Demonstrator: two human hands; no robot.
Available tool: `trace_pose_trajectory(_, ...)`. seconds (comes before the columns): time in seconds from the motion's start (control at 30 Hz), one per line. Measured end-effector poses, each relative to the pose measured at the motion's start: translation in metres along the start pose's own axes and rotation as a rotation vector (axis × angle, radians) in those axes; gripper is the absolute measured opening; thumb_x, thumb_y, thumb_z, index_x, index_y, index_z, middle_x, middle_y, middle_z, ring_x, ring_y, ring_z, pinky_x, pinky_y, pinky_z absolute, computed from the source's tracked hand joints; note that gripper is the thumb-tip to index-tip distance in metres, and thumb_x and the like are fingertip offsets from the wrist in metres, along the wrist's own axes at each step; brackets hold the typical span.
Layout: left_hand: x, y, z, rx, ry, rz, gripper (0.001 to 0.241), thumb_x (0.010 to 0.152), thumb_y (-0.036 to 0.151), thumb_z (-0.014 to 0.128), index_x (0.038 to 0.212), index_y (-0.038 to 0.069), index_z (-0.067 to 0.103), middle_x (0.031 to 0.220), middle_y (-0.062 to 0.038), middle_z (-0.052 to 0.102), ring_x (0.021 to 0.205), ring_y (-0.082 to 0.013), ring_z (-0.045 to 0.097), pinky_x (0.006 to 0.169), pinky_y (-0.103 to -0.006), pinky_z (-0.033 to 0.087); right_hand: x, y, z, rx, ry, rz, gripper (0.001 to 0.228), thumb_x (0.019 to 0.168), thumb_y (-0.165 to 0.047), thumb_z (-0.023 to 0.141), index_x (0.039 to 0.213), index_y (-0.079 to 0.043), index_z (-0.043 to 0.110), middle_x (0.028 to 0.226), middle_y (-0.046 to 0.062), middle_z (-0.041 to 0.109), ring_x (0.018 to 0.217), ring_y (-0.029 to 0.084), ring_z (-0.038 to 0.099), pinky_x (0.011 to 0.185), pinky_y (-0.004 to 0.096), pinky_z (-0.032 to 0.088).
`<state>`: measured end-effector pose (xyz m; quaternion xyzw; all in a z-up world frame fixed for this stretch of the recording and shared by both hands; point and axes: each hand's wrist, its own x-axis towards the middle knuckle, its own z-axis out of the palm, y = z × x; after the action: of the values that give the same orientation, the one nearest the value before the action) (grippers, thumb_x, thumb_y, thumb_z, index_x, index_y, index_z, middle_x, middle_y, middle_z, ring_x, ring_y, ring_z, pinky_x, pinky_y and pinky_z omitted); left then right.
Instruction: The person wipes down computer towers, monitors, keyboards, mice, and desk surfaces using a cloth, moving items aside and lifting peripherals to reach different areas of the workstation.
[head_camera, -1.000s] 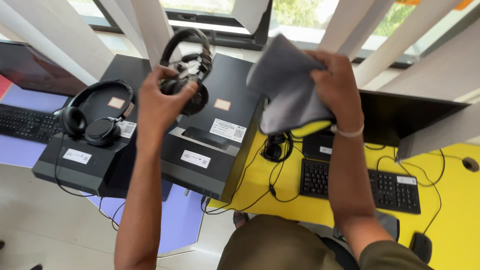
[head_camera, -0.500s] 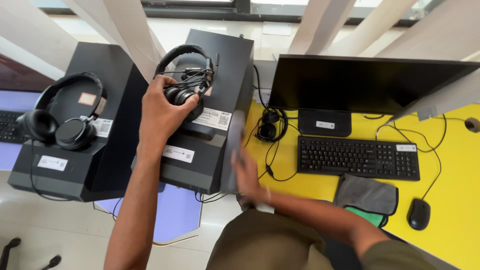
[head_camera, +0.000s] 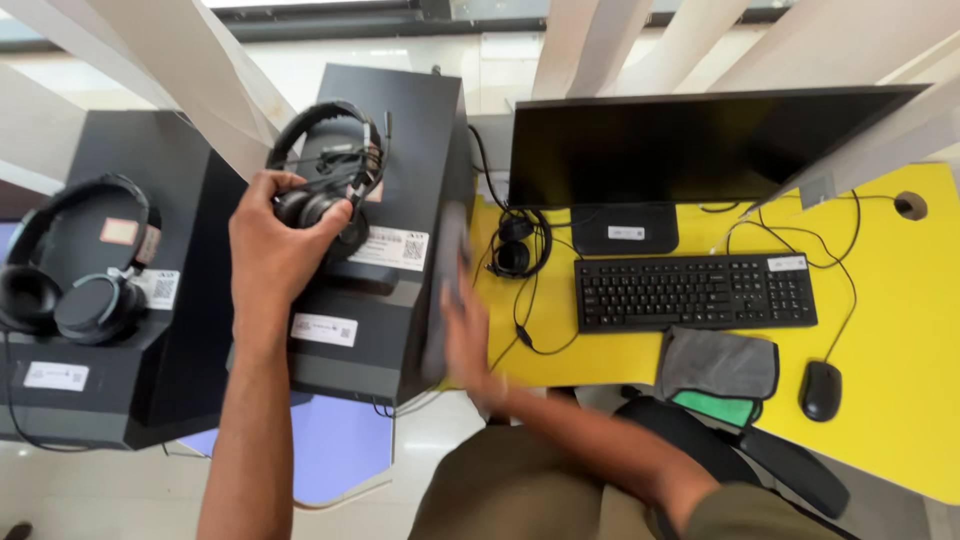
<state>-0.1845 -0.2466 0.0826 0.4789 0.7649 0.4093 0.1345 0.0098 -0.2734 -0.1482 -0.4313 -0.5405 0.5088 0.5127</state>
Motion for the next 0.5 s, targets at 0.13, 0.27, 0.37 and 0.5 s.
trace_pose_trajectory(0.13,-0.003,-0.001,0.001,-0.036,-0.001,-0.017,0.048,0.079,0.03,0.088,0.109,-0.001,0.067,0.101,-0.016,0.074,0.091,-0.0254,0.075,0.081,-0.0351,0.059,0.133,0.014,0.005,0.032,0.126,0.159,0.048,0.108,-0.032,0.053,0.147,-0.005,0.058,0.133,0.023,0.073,0.115,0.042,0.061,0.106,0.044,0.048)
trace_pose_trajectory(0.27,-0.001,-0.002,-0.002,0.009,0.033,0.02,0.048,0.079,0.029,0.09,0.11,-0.002,0.068,0.101,-0.018,0.074,0.091,-0.0246,0.074,0.08,-0.0354,0.057,0.026,0.027,-0.003,-0.116,-0.02,0.361,0.061,0.103,-0.037,0.046,0.156,-0.009,0.038,0.158,0.016,0.042,0.146,0.031,0.039,0.121,0.041,0.025)
trace_pose_trajectory(0.37,-0.001,0.005,-0.001,-0.081,0.047,-0.076,0.047,0.077,0.028,0.089,0.109,-0.001,0.068,0.098,-0.016,0.074,0.088,-0.0214,0.073,0.077,-0.0328,0.058,-0.009,-0.027,-0.009,-0.025,-0.143,0.138,0.057,0.108,-0.031,0.049,0.156,-0.004,0.038,0.164,0.017,0.04,0.155,0.03,0.033,0.125,0.04,0.026)
trace_pose_trajectory(0.5,-0.005,0.008,-0.004,-0.114,0.027,-0.168,0.046,0.077,0.027,0.087,0.108,0.0,0.068,0.096,-0.013,0.074,0.084,-0.0186,0.073,0.074,-0.0308,0.058,0.121,-0.052,0.007,-0.256,-0.018,0.101,0.058,0.11,-0.02,0.05,0.167,-0.012,0.045,0.085,0.027,0.06,0.071,0.022,0.045,0.065,0.037,0.042)
